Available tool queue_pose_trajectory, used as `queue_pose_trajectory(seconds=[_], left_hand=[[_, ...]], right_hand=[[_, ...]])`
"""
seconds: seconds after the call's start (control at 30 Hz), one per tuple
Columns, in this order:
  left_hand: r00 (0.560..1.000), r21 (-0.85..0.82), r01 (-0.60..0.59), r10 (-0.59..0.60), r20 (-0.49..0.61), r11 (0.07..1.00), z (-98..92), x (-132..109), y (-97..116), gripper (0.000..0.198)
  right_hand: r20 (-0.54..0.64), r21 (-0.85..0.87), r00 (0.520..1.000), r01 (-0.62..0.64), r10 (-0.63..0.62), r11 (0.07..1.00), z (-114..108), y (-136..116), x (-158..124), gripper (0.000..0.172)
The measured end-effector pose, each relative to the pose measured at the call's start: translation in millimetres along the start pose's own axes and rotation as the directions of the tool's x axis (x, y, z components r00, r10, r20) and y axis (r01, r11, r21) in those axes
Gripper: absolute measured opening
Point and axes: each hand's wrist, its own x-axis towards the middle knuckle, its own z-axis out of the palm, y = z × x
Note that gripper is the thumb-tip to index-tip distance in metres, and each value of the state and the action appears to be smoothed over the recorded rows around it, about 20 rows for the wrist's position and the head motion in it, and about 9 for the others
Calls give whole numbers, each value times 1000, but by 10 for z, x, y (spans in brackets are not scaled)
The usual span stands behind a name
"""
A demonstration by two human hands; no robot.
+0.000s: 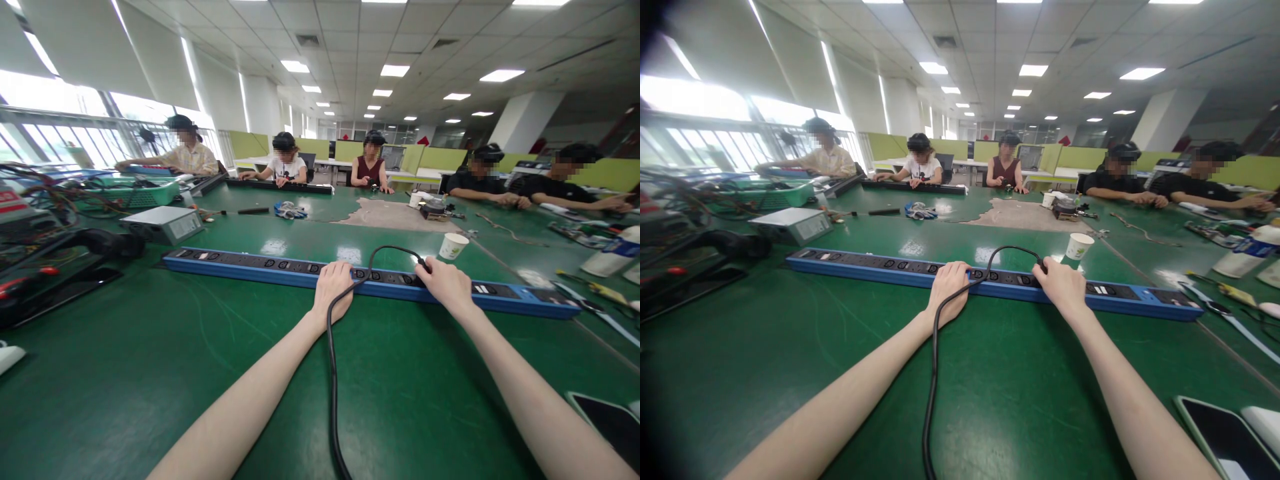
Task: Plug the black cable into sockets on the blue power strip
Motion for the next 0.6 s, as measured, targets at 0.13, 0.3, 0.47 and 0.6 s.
queue_pose_trajectory(seconds=[0.13, 0.3, 0.47, 0.6], left_hand=[[1000, -3, 14, -14, -12, 1000, 6, 8, -4, 22], [1000, 12, 31, -31, -3, 999, 21, 14, -9, 21], [999, 20, 31, -31, 10, 999, 30, 10, -3, 22], [1000, 23, 28, -28, 6, 999, 29, 11, 1, 21]], right_hand=[[98, 352, 995, -35, 0, 935, 33, 209, 83, 62], [149, 676, 987, -58, -59, 734, 34, 338, 74, 64], [184, 712, 982, -102, -44, 694, 30, 311, 64, 67], [202, 733, 979, -151, 0, 663, 86, 304, 107, 63]])
